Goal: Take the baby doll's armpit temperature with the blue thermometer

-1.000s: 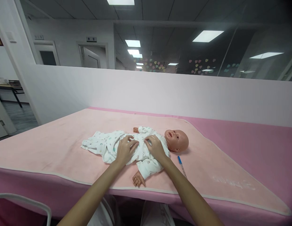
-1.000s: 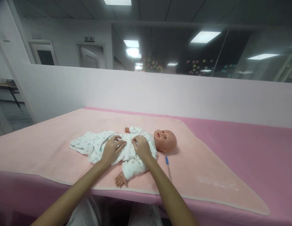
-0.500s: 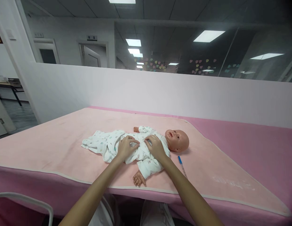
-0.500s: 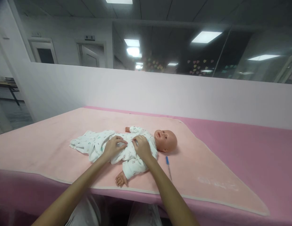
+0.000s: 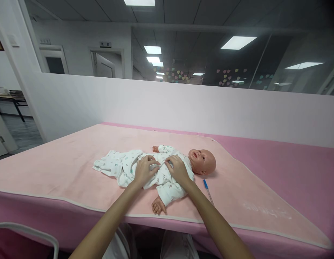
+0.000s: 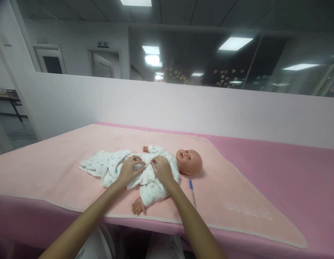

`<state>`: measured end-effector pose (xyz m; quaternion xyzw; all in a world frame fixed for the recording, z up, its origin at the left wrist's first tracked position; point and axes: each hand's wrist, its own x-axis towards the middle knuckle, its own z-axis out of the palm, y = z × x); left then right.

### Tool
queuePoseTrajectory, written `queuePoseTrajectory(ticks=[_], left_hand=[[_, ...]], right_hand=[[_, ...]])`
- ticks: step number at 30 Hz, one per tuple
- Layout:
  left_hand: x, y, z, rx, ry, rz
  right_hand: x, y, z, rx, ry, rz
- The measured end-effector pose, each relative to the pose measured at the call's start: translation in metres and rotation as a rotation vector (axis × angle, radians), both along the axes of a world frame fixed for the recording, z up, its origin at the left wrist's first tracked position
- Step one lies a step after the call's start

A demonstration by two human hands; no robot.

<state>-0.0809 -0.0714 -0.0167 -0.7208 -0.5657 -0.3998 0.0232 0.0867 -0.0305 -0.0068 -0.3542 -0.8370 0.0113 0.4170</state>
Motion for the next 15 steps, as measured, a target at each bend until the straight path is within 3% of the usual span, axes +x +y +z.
queuePoseTrajectory(ticks=[15], left_hand=[[-0.0013,-0.0004,-0.0036,-0.036,0.031,-0.113]], right_hand=[[0.0002,-0.0031,0.0000,0.019,-0.011,0.013]])
